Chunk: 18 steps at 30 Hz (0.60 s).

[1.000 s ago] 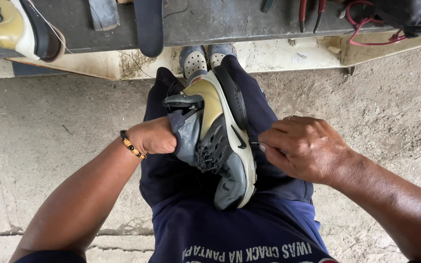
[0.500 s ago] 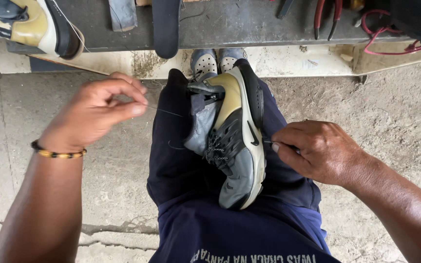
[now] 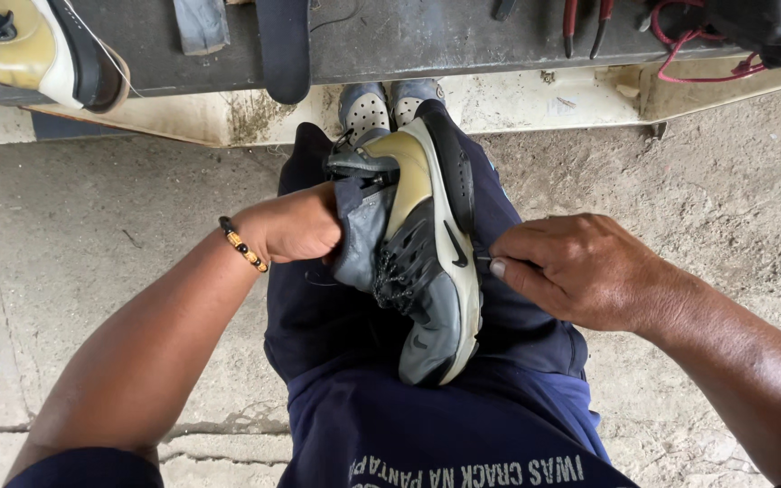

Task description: The person holds a gray and beige sneaker on their lap and repeatedly inserts a thin metal tool into the side seam near the sole, pulling and adjusting the seam. The hands rotate the shoe to access different sections of the seam while maintaining steady pressure with the tool.

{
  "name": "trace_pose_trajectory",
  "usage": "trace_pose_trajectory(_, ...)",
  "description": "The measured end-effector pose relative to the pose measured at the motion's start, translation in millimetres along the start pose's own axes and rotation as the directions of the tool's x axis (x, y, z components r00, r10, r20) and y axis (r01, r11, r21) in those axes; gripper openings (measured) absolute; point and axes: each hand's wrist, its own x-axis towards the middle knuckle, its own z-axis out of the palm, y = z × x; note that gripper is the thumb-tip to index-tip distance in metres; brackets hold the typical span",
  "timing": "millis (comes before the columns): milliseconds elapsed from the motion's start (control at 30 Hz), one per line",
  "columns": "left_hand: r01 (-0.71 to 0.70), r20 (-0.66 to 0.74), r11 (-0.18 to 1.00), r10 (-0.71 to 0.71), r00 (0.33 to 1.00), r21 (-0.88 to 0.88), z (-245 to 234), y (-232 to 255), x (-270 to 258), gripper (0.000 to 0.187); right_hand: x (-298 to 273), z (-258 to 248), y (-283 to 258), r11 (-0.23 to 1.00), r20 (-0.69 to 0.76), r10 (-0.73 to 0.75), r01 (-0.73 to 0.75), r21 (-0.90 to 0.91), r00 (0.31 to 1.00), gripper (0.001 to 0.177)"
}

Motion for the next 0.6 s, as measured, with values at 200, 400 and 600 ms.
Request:
trace_pose_trajectory(200,0.146,0.274,0.975,-0.096,0.957,-0.168,-2.1,-39.6,12.1,0.015,-11.6,3.9,-1.3,0.993,0.014,0.001,0.000,-0.121,1.000,0.020)
trace_pose_trajectory(400,0.034,0.318,0.950,-0.138,0.938,0.311,7.6,-19.8,17.1,0.006,-17.5,12.8,-4.6,0.967,-0.061,-0.067,0.050,-0.251,0.996,0.021)
trace_pose_trajectory(600,0.042,0.237,0.942,-0.127,0.963,0.334,3.7,-52.7,7.4,0.005,-21.7,14.0,0.0,0.961,-0.078,-0.134,0.111,-0.253,0.988,0.018)
